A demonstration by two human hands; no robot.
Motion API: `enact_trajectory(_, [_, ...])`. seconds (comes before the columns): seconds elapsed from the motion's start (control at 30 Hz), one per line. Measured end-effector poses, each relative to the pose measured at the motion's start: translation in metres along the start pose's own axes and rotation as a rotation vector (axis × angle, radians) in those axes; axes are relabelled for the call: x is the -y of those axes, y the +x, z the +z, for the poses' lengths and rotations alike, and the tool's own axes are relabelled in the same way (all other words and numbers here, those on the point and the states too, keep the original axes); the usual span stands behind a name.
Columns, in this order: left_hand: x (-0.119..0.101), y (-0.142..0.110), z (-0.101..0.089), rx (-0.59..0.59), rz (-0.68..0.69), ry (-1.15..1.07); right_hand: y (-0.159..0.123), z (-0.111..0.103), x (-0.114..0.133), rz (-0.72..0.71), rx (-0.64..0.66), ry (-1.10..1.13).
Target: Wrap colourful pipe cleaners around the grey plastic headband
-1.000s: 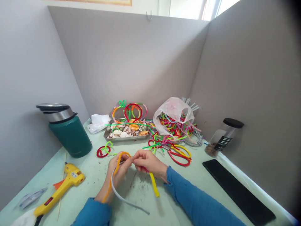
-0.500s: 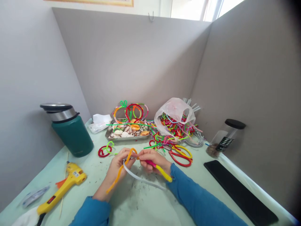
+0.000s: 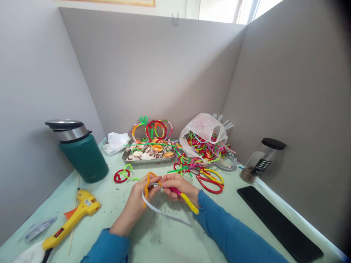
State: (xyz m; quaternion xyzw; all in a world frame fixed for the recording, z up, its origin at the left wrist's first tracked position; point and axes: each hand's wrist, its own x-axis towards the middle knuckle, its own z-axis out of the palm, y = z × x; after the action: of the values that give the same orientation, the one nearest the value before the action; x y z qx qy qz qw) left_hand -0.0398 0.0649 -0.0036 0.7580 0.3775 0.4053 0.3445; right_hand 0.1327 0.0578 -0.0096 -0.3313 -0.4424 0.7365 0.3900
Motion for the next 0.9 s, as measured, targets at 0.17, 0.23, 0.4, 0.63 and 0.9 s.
enact_trajectory(0.17, [0.003, 0.001, 0.002, 0.026, -0.086, -0.014, 0.001, 0.001, -0.001, -0.016, -0.01, -0.021])
enact_trajectory(0.23, [0.003, 0.001, 0.002, -0.026, -0.055, 0.019, 0.001, 0.001, 0.0, -0.03, -0.027, -0.045])
enact_trajectory(0.4, [0.003, 0.0, 0.002, -0.089, -0.084, 0.099, 0.0, 0.001, 0.002, -0.041, -0.033, -0.056])
enact_trajectory(0.63, [0.0, 0.002, 0.0, -0.016, -0.394, -0.105, -0.004, -0.005, 0.0, -0.079, 0.082, 0.033])
enact_trajectory(0.9, [-0.014, -0.001, -0.005, -0.09, -0.239, -0.204, 0.001, -0.009, -0.001, -0.117, 0.005, 0.116])
